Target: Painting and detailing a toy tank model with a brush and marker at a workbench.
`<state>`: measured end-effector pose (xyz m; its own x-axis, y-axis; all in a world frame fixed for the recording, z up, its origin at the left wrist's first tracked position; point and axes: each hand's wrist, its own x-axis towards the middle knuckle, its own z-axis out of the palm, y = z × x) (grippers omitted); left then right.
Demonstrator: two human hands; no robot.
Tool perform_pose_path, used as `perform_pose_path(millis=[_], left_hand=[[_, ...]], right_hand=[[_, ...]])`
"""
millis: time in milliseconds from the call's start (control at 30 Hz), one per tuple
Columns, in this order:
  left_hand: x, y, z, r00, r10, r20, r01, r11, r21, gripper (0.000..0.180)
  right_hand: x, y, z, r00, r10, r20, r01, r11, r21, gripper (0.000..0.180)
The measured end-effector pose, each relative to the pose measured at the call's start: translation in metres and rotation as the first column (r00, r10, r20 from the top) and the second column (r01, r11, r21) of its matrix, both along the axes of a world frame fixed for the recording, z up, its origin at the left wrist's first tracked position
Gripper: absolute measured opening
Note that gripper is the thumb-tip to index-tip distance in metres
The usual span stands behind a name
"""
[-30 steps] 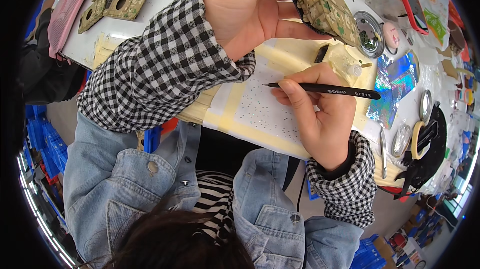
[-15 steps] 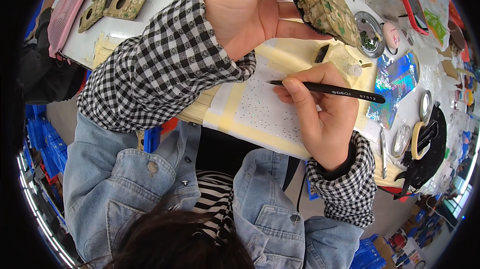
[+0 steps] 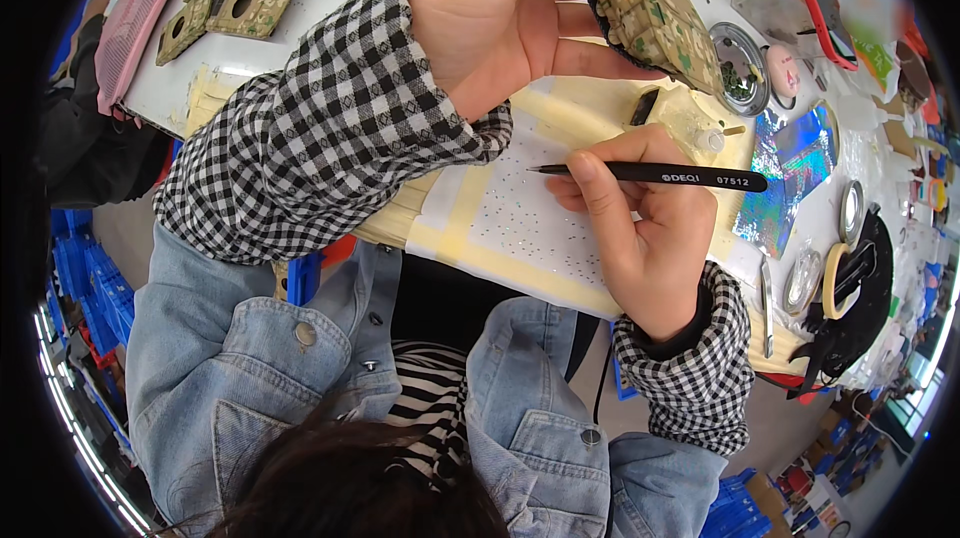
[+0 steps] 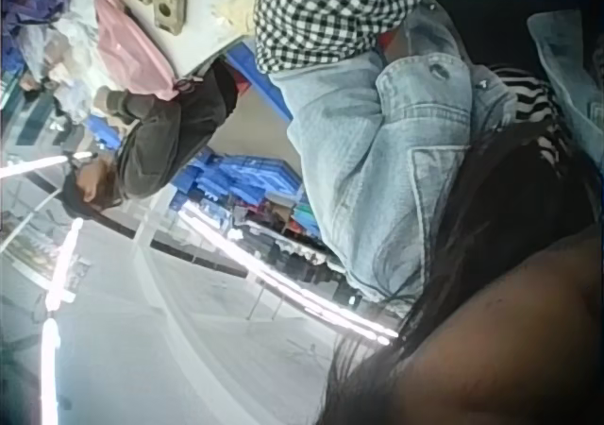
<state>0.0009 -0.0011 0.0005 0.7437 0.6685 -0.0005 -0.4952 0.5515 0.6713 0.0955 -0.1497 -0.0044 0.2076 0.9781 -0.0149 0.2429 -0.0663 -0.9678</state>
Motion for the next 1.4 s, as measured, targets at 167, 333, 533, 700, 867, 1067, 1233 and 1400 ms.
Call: perform_pose_path(millis=[167, 333, 533, 700, 867, 1067, 1233, 1400], left_hand=[[-0.001, 0.0, 0.0, 1.0, 0.001, -0.006, -0.001, 1.0, 0.009, 0.055], [0.0, 0.001, -0.001, 1.0, -0.003, -0.003, 0.003, 1.0, -0.001, 0.056], [-0.001, 0.001, 0.0, 1.0, -0.005, -0.003, 0.005, 1.0, 0.015, 0.056], [0.0, 0.002, -0.001, 1.0, -0.022, 0.016, 0.022, 1.0, 0.017, 0.054], [-0.001, 0.003, 0.0, 1.0, -0.009, 0.009, 0.009, 1.0, 0.025, 0.055], [-0.014, -0.002, 0.015, 0.993, -0.046, -0.111, 0.045, 0.999, -0.012, 0.048], [-0.018, -0.009, 0.02, 0.975, -0.214, -0.058, 0.21, 0.976, -0.057, 0.045], [-0.02, -0.012, 0.022, 0.947, -0.316, -0.059, 0.311, 0.947, -0.08, 0.047]], right_hand=[[0.001, 0.0, -0.001, 1.0, 0.009, 0.004, -0.009, 1.0, -0.002, 0.01], [0.0, 0.0, -0.001, 1.0, 0.0, -0.003, 0.0, 1.0, -0.01, 0.009], [0.0, -0.001, -0.001, 1.0, 0.002, 0.004, -0.002, 1.0, 0.005, 0.009], [0.0, -0.003, 0.001, 1.0, -0.013, 0.001, 0.013, 1.0, 0.009, 0.011], [0.001, -0.005, 0.005, 1.0, -0.015, 0.004, 0.015, 0.999, 0.03, 0.01], [0.007, -0.02, 0.035, 0.996, -0.081, 0.022, 0.072, 0.957, 0.281, 0.012], [0.023, -0.013, 0.07, 0.977, -0.183, 0.109, 0.078, 0.783, 0.617, 0.021], [0.025, 0.001, 0.058, 0.976, -0.19, 0.108, 0.087, 0.791, 0.605, 0.006]])
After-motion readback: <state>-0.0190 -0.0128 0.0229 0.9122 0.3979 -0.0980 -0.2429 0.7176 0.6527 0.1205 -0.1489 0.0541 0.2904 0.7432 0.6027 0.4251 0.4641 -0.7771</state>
